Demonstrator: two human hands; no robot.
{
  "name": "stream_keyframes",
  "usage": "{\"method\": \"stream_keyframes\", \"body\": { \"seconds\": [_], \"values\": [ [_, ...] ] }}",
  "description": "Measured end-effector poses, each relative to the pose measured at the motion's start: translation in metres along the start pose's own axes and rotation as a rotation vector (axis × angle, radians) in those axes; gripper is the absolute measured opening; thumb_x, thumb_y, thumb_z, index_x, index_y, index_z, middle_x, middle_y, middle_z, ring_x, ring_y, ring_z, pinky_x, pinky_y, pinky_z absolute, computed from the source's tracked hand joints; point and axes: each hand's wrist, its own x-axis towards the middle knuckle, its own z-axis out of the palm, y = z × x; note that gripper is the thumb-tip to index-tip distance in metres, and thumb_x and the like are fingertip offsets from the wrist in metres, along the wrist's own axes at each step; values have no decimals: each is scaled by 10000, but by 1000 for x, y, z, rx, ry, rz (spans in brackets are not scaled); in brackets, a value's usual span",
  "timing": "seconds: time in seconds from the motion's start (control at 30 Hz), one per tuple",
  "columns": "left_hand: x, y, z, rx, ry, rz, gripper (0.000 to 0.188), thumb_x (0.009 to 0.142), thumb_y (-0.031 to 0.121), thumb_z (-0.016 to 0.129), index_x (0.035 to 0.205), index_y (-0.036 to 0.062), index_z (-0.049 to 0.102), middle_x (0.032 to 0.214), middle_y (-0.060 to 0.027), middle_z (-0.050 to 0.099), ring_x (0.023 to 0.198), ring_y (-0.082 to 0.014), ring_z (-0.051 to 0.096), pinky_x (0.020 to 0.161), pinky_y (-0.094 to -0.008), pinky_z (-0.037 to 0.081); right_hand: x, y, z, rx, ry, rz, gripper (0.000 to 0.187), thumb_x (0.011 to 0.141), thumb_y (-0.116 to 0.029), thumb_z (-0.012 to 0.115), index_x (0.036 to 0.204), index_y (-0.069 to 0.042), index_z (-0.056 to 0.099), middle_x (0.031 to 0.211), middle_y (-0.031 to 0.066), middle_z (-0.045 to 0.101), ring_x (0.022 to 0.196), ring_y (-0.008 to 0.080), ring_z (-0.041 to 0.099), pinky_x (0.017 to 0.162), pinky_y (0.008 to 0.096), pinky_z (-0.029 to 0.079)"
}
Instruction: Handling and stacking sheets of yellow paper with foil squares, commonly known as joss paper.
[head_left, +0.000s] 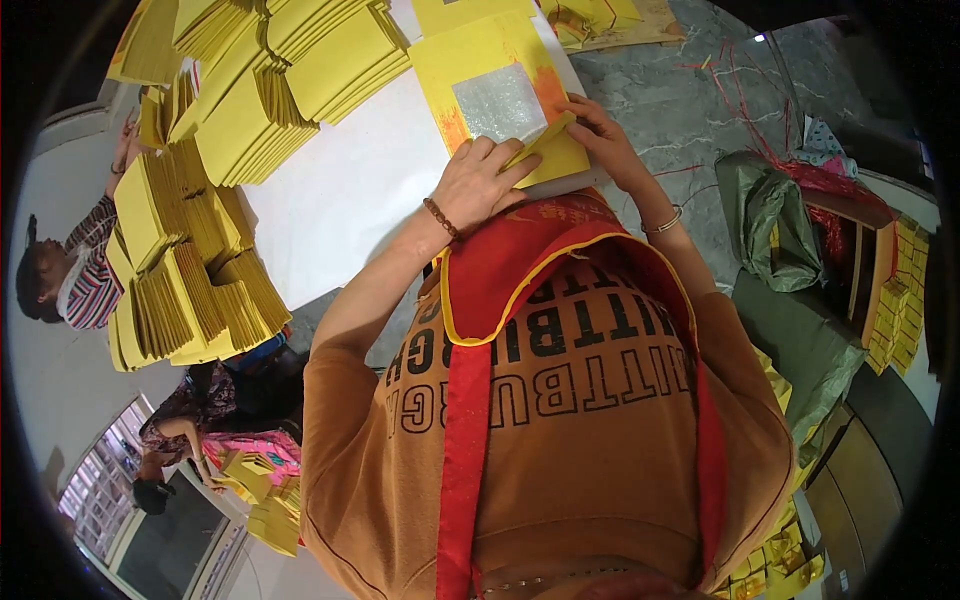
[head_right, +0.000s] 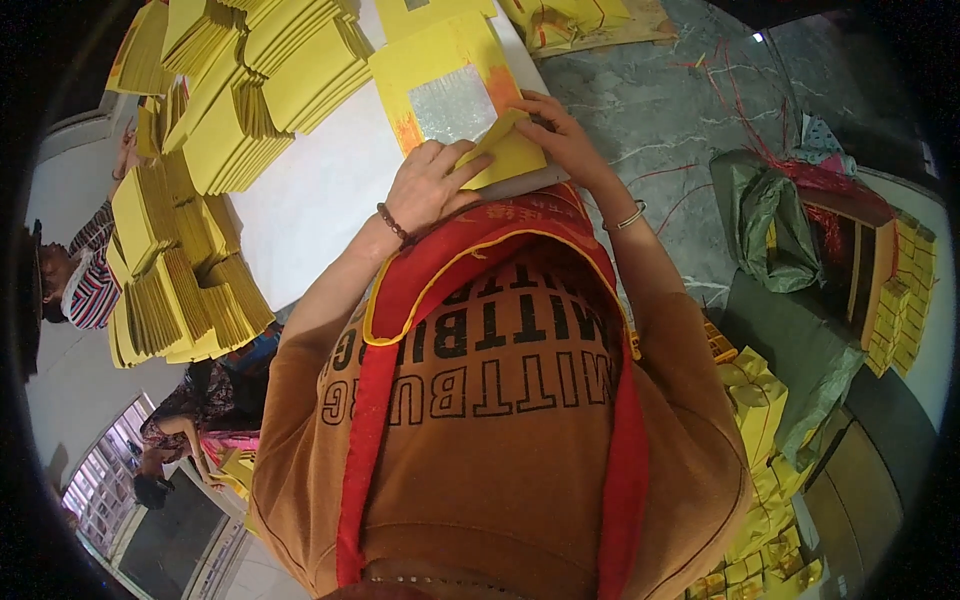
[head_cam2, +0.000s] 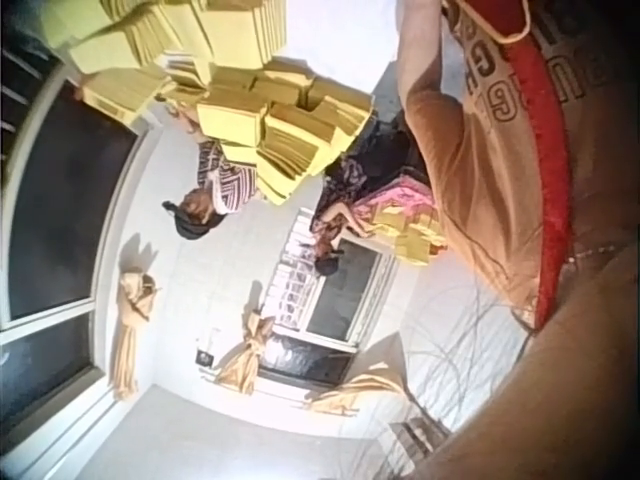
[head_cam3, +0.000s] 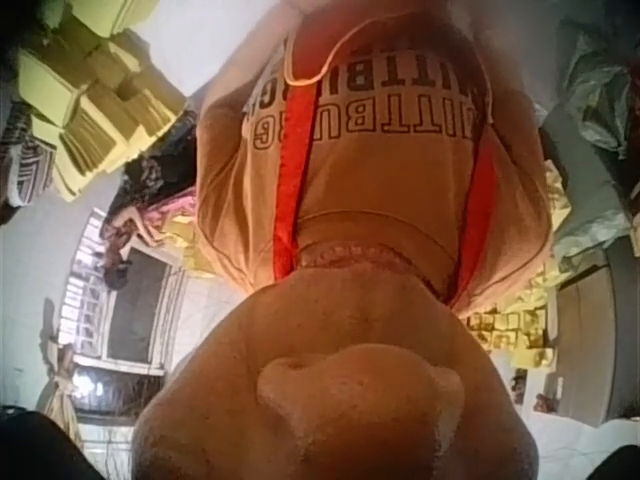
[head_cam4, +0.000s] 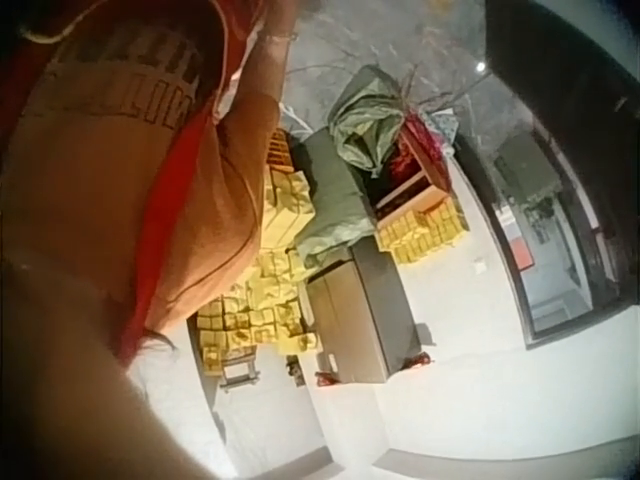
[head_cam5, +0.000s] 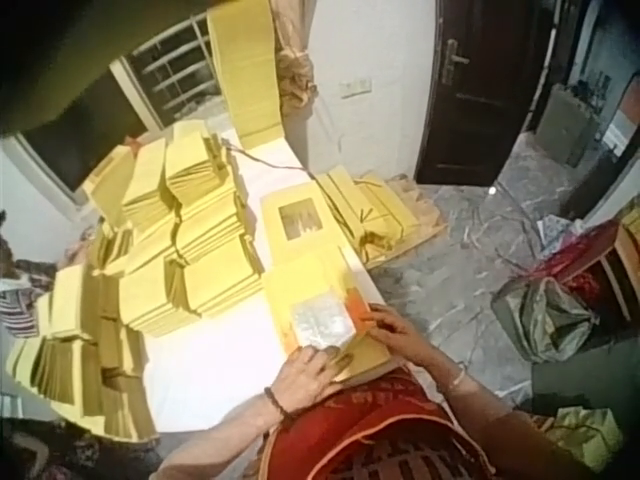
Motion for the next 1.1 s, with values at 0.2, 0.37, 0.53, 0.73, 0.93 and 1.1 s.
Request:
{"method": "stream_keyframes", "body": {
  "seconds": [0.2, 0.37, 0.53, 0.73, 0.93, 1.1],
  "values": [
    [3, -3, -5, -70, -13, 9, 447, 721, 254, 678, 1138, 137, 568, 1086, -61, 525, 820, -230, 490, 735, -335, 438, 1, 3, -1, -17, 14, 2, 339, 889, -184, 560, 1214, -90, 546, 1364, 77, 351, 1201, 191, 411, 970, 309, 375],
    [2, -4, 0, -90, 79, 27, 230, 767, 160, 643, 988, 99, 617, 1046, -64, 558, 822, -234, 517, 723, -332, 464, -1, -1, -2, 85, -15, 23, 349, 919, -236, 495, 1232, -88, 533, 1361, 83, 354, 1240, 192, 367, 1014, 318, 321],
    [0, -6, 4, -205, 266, -110, 114, 840, 67, 565, 946, 26, 566, 941, -143, 588, 779, -290, 577, 665, -381, 476, 1, 9, -7, 128, -37, -18, 387, 911, -249, 502, 1253, -68, 499, 1367, 82, 344, 1251, 196, 356, 1023, 322, 308],
    [-2, -5, -3, -183, 117, -168, 184, 841, 78, 568, 1014, 23, 538, 880, -136, 614, 748, -285, 609, 645, -352, 495, 4, 9, 6, 16, 3, -65, 370, 801, -38, 626, 1154, -62, 516, 1353, 88, 335, 1206, 203, 401, 981, 314, 361],
    [-21, -26, -25, -565, 99, -327, 343, 819, 73, 541, 1158, 38, 512, 975, -160, 599, 888, -308, 576, 785, -380, 469, 4, 15, 4, -50, 20, -138, 291, 781, -38, 654, 1040, -90, 534, 1318, 88, 356, 1179, 208, 418, 969, 313, 369],
    [-30, -46, -26, -391, 151, -311, 497, 763, 126, 594, 1236, 39, 468, 1188, -141, 529, 1131, -306, 445, 963, -369, 366, 7, 20, 3, -122, 56, -157, 249, 787, -36, 633, 1011, -92, 540, 1315, 87, 358, 1179, 205, 413, 960, 308, 371]
  ]
}}
